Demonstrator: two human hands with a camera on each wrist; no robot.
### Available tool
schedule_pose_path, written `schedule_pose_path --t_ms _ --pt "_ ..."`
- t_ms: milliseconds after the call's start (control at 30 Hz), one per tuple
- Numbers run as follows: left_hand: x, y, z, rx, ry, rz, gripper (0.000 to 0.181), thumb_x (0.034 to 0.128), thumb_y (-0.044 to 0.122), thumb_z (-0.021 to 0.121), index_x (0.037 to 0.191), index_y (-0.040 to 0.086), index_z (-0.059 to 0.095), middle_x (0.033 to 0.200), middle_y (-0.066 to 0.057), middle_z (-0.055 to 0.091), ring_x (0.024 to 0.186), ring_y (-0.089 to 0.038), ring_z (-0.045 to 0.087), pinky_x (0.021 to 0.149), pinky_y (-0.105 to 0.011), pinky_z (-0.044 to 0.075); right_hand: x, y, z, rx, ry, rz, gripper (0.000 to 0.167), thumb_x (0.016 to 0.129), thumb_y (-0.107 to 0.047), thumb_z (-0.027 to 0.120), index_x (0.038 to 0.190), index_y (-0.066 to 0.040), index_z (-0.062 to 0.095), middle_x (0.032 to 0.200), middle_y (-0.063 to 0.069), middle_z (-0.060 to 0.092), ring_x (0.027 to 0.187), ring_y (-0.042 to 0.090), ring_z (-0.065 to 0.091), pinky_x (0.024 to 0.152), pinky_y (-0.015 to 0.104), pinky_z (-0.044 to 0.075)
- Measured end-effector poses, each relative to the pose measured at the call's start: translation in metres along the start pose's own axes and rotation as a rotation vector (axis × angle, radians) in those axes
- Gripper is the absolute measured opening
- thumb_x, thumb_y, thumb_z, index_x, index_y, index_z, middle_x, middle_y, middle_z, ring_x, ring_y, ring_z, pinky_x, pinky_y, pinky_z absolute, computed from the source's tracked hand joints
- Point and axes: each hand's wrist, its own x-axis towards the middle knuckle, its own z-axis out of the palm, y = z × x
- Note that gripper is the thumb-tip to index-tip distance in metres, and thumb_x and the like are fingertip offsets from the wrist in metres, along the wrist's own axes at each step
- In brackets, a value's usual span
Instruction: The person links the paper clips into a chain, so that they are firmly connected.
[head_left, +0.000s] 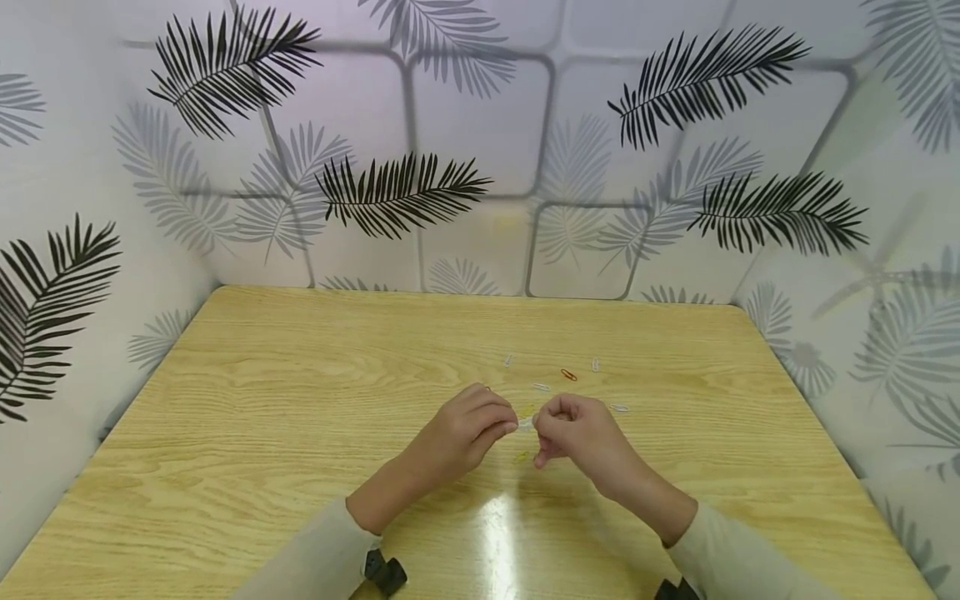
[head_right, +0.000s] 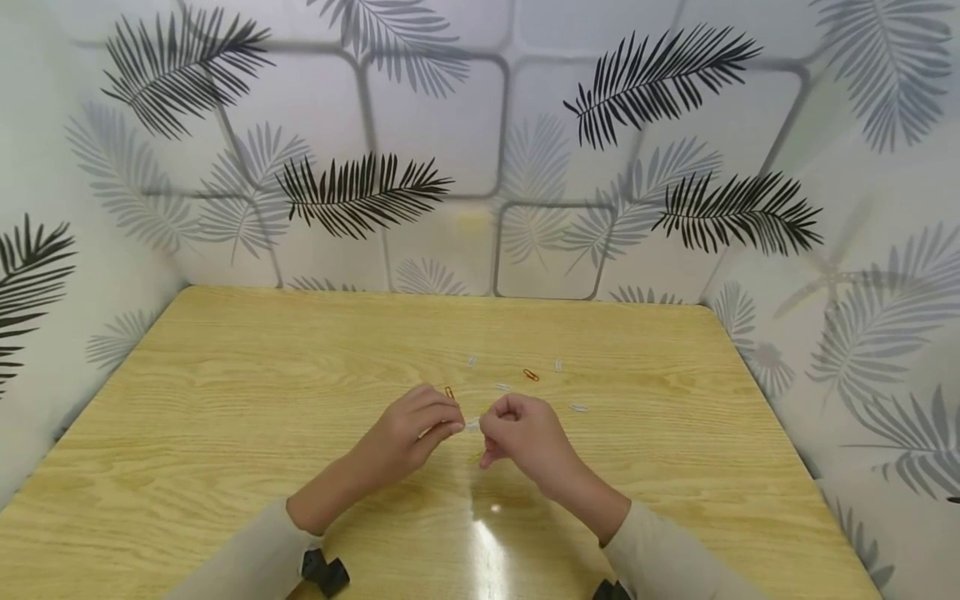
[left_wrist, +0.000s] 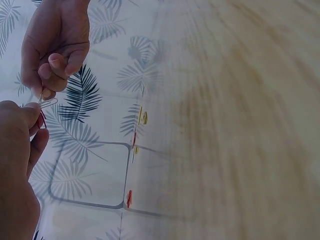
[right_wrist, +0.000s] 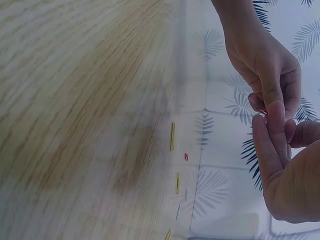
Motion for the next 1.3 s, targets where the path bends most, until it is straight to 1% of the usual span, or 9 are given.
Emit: schedule_pose_path --t_ms 100,233,433,533,733,933,1133,1200,1300 --pt "-0.002 0.000 0.001 -0.031 -0.008 -0.056 0.005 0.0949 0.005 0.068 0.098 0.009 0.069 0.094 0.000 0.068 0.086 -0.012 0.057 0.075 -0.019 0.047 -0.002 0.001 0.003 -0.148 0.059 -0.054 0.015 0.100 -0.016 0.059 0.094 -0.002 0.062 0.071 0.007 0.065 0.067 0.026 0.069 0.059 0.027 0.052" --pt "-0.004 0.000 0.002 -0.081 -0.016 -0.145 0.004 0.0988 0.010 0.064 0.097 0.010 0.067 0.092 0.002 0.068 0.083 -0.010 0.053 0.072 -0.018 0.045 -0.004 0.002 0.007 -0.315 0.118 -0.146 0.011 0.100 -0.014 0.059 0.093 -0.008 0.064 0.069 0.002 0.066 0.065 0.028 0.068 0.046 0.024 0.033" --pt "-0.002 0.004 0.001 -0.142 -0.023 -0.243 0.007 0.1003 0.014 0.063 0.096 0.010 0.067 0.090 0.002 0.066 0.080 -0.009 0.050 0.070 -0.021 0.044 -0.004 0.008 0.010 -0.448 0.138 -0.325 0.009 0.098 -0.006 0.060 0.090 -0.010 0.063 0.069 -0.005 0.063 0.058 0.012 0.064 0.042 0.020 0.033" --pt "0.001 0.005 -0.001 -0.156 -0.024 -0.292 0.008 0.1007 0.015 0.062 0.096 0.011 0.068 0.092 0.003 0.066 0.081 -0.009 0.050 0.070 -0.022 0.045 -0.005 0.010 0.009 -0.444 0.135 -0.347 0.008 0.099 -0.006 0.060 0.091 -0.008 0.063 0.069 -0.004 0.063 0.058 0.012 0.064 0.042 0.020 0.033" --pt "0.004 0.005 -0.006 -0.190 -0.031 -0.394 0.009 0.1005 0.014 0.062 0.097 0.009 0.069 0.093 0.003 0.065 0.082 -0.009 0.051 0.071 -0.029 0.048 -0.005 0.009 0.005 -0.347 0.143 -0.240 0.009 0.101 -0.013 0.060 0.094 -0.009 0.064 0.072 -0.001 0.065 0.067 0.028 0.069 0.047 0.022 0.034" --pt "0.003 0.006 -0.008 -0.200 -0.013 -0.422 0.010 0.1008 0.016 0.062 0.098 0.010 0.069 0.094 0.002 0.065 0.084 -0.010 0.052 0.073 -0.025 0.048 -0.003 0.009 0.002 -0.279 0.127 -0.186 0.013 0.102 -0.019 0.060 0.096 -0.008 0.064 0.075 0.004 0.066 0.070 0.033 0.070 0.049 0.025 0.037" --pt "0.003 0.006 -0.010 -0.230 0.019 -0.441 0.008 0.0997 0.015 0.063 0.099 0.009 0.069 0.094 0.000 0.066 0.084 -0.011 0.054 0.074 -0.025 0.049 -0.003 0.007 -0.002 -0.214 0.118 -0.165 0.020 0.102 -0.026 0.061 0.098 -0.006 0.065 0.080 0.008 0.067 0.074 0.029 0.071 0.071 0.035 0.053" --pt "0.003 0.005 -0.010 -0.251 0.020 -0.468 0.006 0.0989 0.014 0.065 0.099 0.010 0.069 0.094 0.000 0.065 0.084 -0.010 0.054 0.074 -0.025 0.049 -0.004 0.006 -0.004 -0.203 0.114 -0.167 0.023 0.102 -0.029 0.061 0.100 -0.006 0.065 0.081 0.008 0.068 0.075 0.026 0.071 0.078 0.040 0.055" --pt "0.002 0.004 -0.010 -0.284 0.012 -0.510 0.005 0.0987 0.013 0.065 0.101 0.010 0.069 0.094 0.001 0.064 0.083 -0.010 0.052 0.074 -0.024 0.048 -0.004 0.006 -0.007 -0.187 0.104 -0.177 0.025 0.102 -0.031 0.061 0.101 -0.007 0.066 0.082 0.009 0.069 0.076 0.025 0.072 0.081 0.042 0.056"
